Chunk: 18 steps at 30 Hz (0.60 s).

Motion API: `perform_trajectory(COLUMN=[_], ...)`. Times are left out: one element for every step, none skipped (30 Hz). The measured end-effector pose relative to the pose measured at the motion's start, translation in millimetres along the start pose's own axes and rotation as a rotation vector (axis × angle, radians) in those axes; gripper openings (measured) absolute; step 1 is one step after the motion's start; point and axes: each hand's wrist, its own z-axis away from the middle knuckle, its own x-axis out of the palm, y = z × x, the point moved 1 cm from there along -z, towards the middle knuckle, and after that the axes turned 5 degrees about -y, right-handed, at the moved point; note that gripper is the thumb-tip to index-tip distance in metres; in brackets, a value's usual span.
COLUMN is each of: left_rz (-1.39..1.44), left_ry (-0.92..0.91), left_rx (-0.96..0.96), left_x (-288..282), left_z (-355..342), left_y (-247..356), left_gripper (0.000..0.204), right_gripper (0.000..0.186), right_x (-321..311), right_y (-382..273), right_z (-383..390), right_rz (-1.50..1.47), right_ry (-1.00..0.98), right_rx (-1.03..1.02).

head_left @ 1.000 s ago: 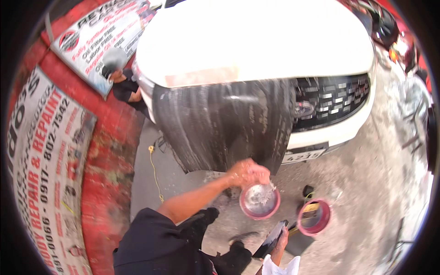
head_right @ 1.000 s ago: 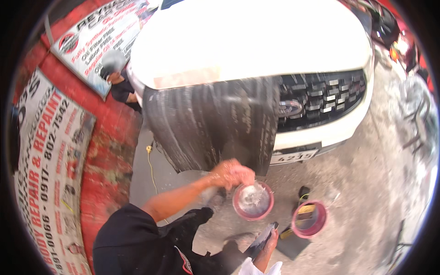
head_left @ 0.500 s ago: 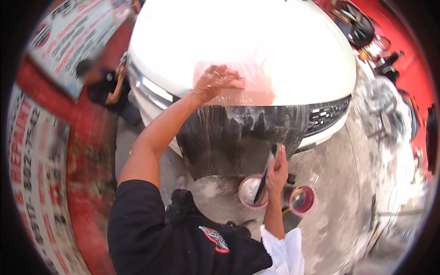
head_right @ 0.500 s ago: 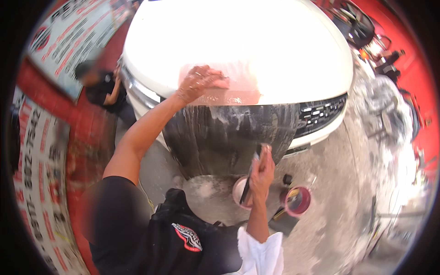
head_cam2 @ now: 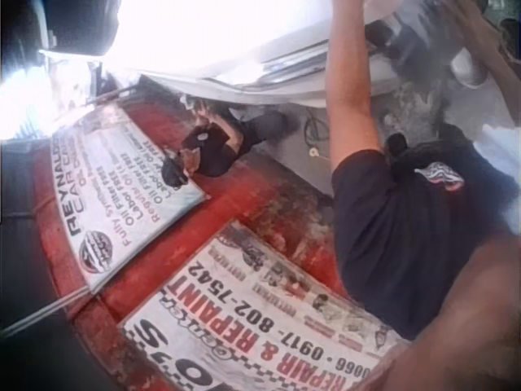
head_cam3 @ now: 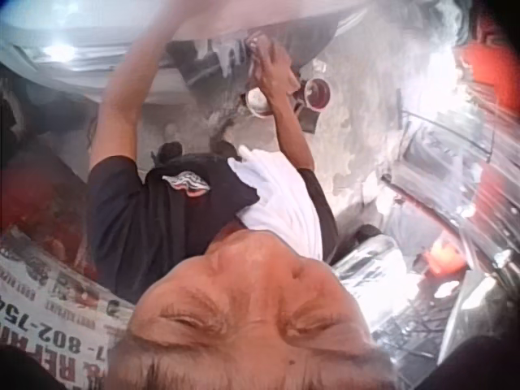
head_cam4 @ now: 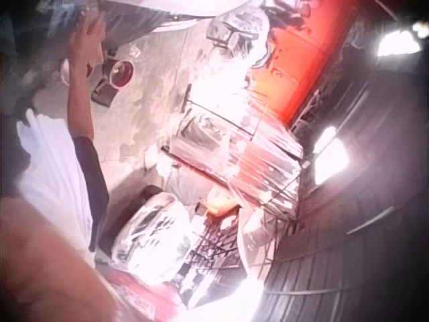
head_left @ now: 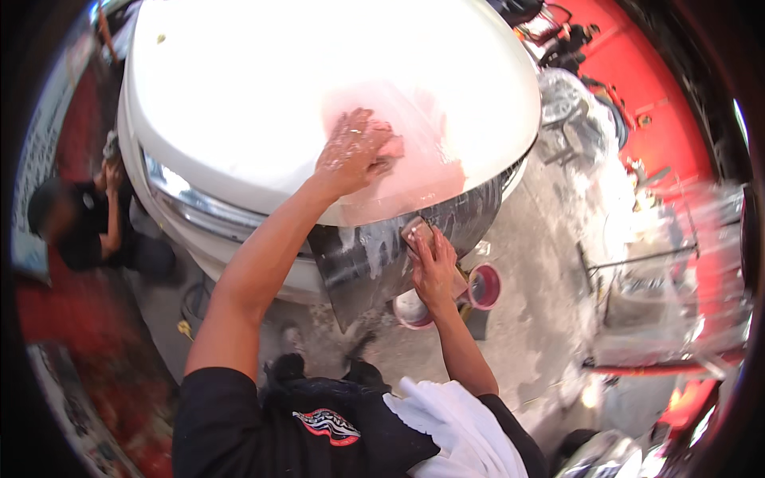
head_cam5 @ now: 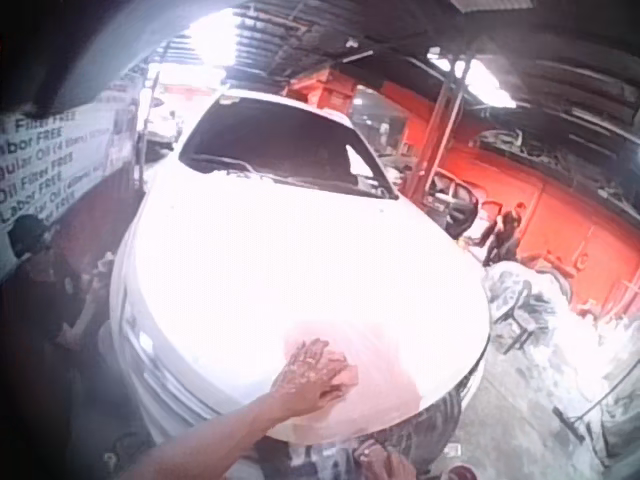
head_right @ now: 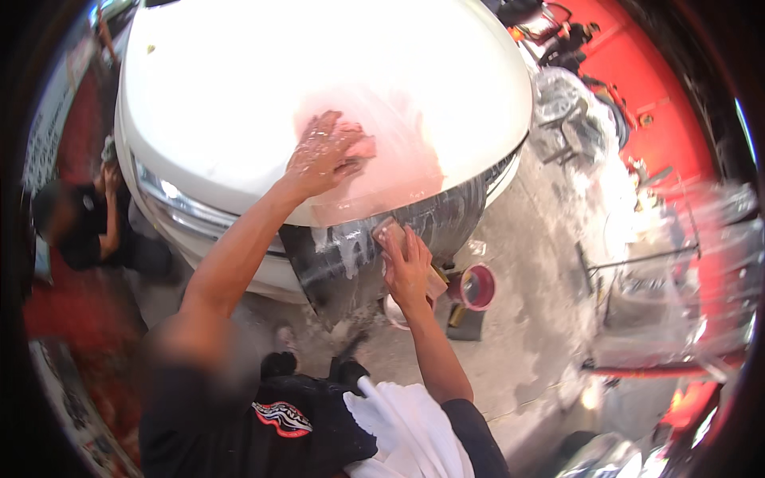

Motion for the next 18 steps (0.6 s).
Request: perform_trajectory(left_rz=[0.044,0.032,0.017,0.005,0.022,0.034,0.041,0.036,0.022,0.01,-0.014,-0.19,-0.356,-0.518,-0.277,-0.336,-0.399,-0.458], left_ry=[0.054,0.083,0.115,0.142,0.139,0.153,0.17,0.182,0.233,0.281,0.329,0.356,0.371,0.386,0.353,0.388,0.428,0.465], left_rx=[0.003,-0.005,-0.015,-0.023,-0.035,-0.046,-0.051,-0.062,-0.067,-0.073,-0.081,-0.118,-0.151,-0.176,-0.282,-0.341,-0.394,-0.443], left_x=[5.6,6.6,9.8,15.2,11.0,13.7,14.3,13.8,12.1,13.1,12.1,6.6,-0.4,-9.6,-14.6,-13.0,-15.7,-16.8], left_z=[-2.5,-0.8,1.3,2.6,2.8,3.9,3.4,4.9,5.6,7.1,11.9,21.7,34.2,42.7,48.6,46.6,49.8,52.6], left_y=[5.7,2.0,-1.6,0.2,2.2,2.4,1.7,-0.1,-2.8,-4.4,-7.2,-12.1,-13.4,-6.8,0.7,9.6,12.5,15.3], left_gripper=[0.056,0.053,0.051,0.049,0.041,0.038,0.036,0.034,0.034,0.034,0.034,0.035,0.036,0.038,0.038,0.038,0.039,0.039], right_gripper=[0.072,0.074,0.077,0.079,0.079,0.077,0.075,0.073,0.065,0.064,0.062,0.06,0.056,0.056,0.056,0.057,0.058,0.058], right_x=[-8.9,-12.2,-18.6,-28.2,-40.4,-43.0,-44.9,-43.4,-43.1,-41.7,-38.3,-33.4,-32.5,-31.8,-29.9,-31.1,-26.1,-19.6], right_y=[6.5,8.8,14.3,21.8,20.7,31.6,43.4,53.9,62.5,69.6,75.3,79.5,82.3,85.2,88.4,91.2,81.6,76.1], right_z=[2.1,-4.2,-12.4,-18.2,-34.5,-48.2,-63.3,-77.1,-89.6,-98.0,-107.5,-118.4,-129.8,-138.6,-145.0,-155.7,-162.9,-161.9], right_rz=[0.043,0.09,0.135,0.181,0.169,0.198,0.225,0.24,0.233,0.223,0.206,0.181,0.209,0.185,0.164,0.139,0.086,0.053], right_ry=[-0.013,-0.038,-0.061,-0.084,-0.107,-0.111,-0.105,-0.093,-0.126,-0.142,-0.152,-0.156,-0.195,-0.201,-0.21,-0.216,-0.235,-0.23], right_rx=[-0.046,-0.117,-0.194,-0.265,-0.338,-0.426,-0.515,-0.608,-0.664,-0.748,-0.838,-0.928,-1.011,-1.045,-1.076,-1.112,-1.128,-1.146])
